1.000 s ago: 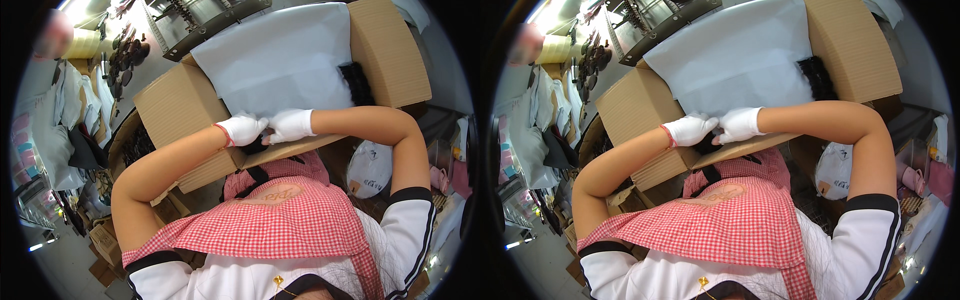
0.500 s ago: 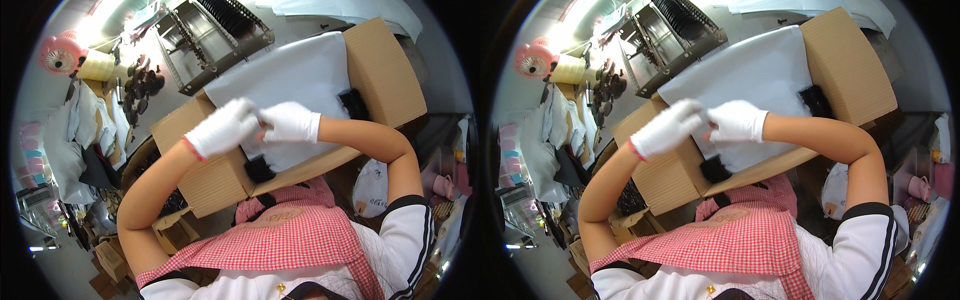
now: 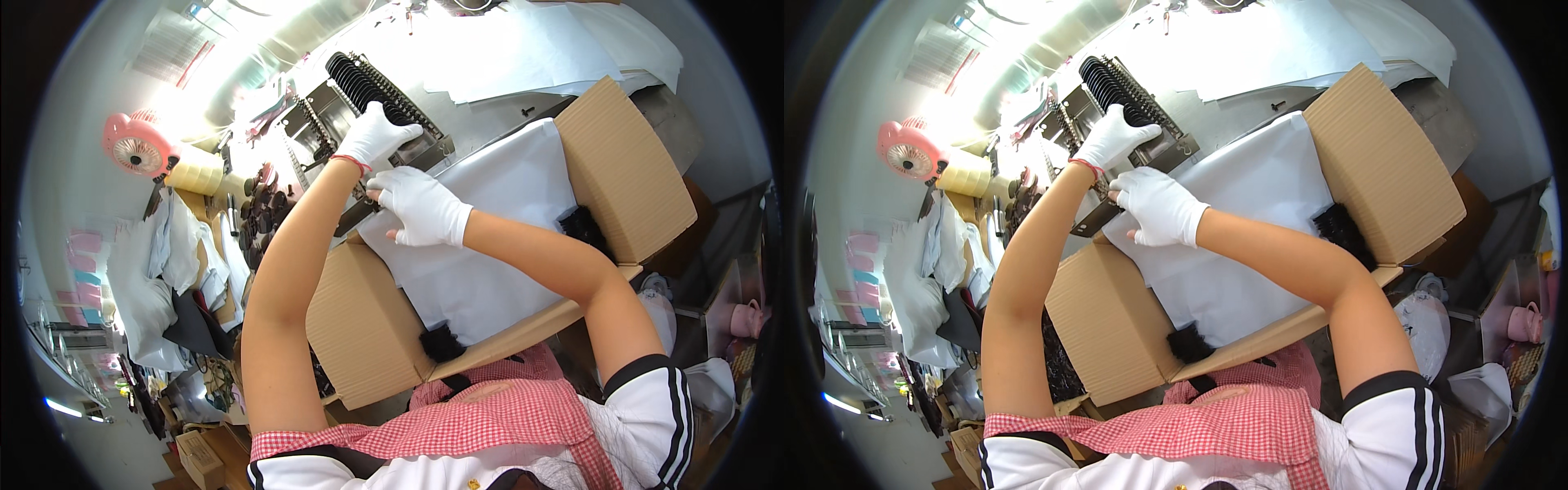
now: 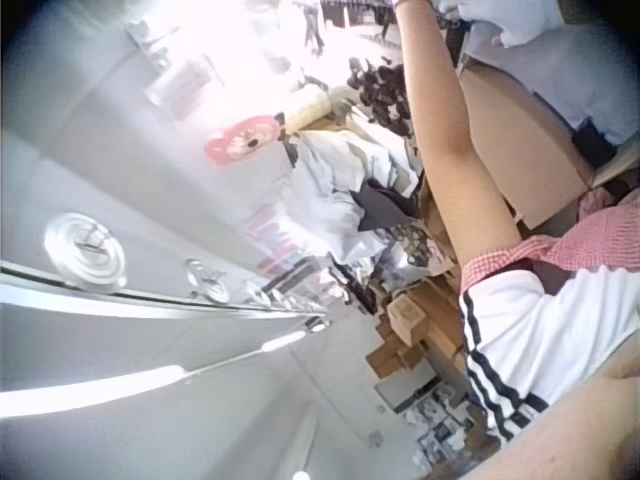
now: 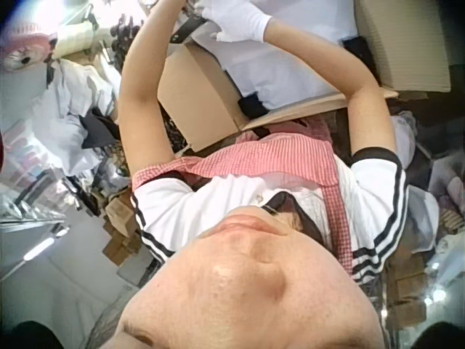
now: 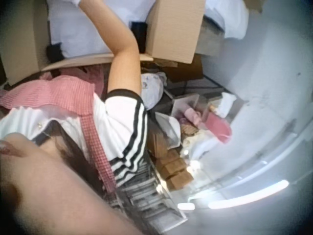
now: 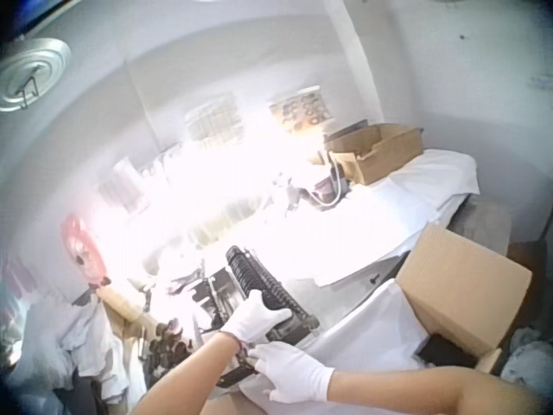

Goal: The person repeatedly picks up small black components from a cardboard box and inserts them into slots on a metal rack. They then move the rack to a nearby metal shelving unit and return to continue the process.

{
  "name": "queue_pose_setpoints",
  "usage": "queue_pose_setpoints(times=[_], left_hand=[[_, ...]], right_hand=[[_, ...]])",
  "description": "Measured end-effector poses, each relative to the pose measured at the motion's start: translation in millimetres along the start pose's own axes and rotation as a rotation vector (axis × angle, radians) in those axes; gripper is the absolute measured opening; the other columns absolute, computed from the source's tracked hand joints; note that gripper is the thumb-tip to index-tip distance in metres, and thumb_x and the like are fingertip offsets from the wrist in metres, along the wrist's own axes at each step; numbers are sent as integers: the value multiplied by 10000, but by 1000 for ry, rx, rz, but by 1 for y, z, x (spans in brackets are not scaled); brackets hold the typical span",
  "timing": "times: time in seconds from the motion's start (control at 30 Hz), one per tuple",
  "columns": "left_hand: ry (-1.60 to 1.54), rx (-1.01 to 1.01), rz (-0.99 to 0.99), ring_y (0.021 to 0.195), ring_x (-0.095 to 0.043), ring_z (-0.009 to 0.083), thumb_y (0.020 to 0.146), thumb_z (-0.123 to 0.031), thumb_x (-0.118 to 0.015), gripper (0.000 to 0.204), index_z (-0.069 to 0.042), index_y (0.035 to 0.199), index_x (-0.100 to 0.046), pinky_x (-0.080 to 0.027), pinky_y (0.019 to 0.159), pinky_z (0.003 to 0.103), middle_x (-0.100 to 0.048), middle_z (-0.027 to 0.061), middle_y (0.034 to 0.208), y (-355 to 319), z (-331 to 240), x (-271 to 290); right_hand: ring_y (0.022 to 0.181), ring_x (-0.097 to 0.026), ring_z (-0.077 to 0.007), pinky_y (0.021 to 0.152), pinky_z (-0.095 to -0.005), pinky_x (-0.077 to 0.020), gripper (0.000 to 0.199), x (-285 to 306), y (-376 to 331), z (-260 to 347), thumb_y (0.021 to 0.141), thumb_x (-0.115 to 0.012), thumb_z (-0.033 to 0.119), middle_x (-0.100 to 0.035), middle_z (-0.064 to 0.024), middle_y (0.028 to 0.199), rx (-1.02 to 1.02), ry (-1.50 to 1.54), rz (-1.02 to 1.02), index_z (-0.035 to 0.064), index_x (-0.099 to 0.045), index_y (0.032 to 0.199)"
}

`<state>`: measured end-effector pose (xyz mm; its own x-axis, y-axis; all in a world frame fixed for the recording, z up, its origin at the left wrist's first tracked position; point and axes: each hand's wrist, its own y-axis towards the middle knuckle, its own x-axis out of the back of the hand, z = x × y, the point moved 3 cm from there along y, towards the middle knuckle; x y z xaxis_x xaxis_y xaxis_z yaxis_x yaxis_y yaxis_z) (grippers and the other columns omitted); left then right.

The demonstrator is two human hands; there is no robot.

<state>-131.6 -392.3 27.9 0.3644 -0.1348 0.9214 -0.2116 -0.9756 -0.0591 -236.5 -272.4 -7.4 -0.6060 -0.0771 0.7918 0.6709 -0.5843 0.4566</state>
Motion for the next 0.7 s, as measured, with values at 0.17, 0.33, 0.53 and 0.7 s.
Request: queue_pose_setpoints(times=[0.17, 0.33, 0.53, 0.7], left_hand=[[224, -182, 304, 898, -678, 350, 725, -141, -773, 370, 7, 1038, -641, -537, 753, 367, -657, 274, 891, 7, -28, -21], [413, -518, 207, 757, -690, 369, 813, -115, -664, 183, 6, 950, -656, -548, 708, 398, -685, 207, 790, 0, -37, -6], [459, 0, 136, 841, -692, 408, 919, -212, -523, 327, -41, 1197, -512, -532, 760, 514, -699, 232, 852, -27, -33, 12], [586, -90, 25, 797, -694, 398, 906, -169, -510, 270, -17, 1128, -529, -536, 728, 503, -696, 201, 795, -50, -40, 6]], right_hand=[[1179, -522, -309, 1071, -393, -404, 643, -1, -1, -5, 731, -768, 262, -571, -140, 1266, 14, 1, 71, -24, -584, 1276], [1142, -541, -302, 1056, -397, -415, 587, 2, -1, -12, 739, -757, 198, -583, -133, 1250, 131, 22, 30, -12, -603, 1266], [1040, -592, -318, 951, -444, -462, 316, 23, -16, -28, 735, -728, 108, -620, -118, 1116, -60, 254, -201, 64, -645, 1037], [1026, -598, -322, 919, -411, -488, 316, 42, -22, -65, 797, -705, 122, -621, -113, 1075, -360, 274, -658, 57, -594, 1085]])
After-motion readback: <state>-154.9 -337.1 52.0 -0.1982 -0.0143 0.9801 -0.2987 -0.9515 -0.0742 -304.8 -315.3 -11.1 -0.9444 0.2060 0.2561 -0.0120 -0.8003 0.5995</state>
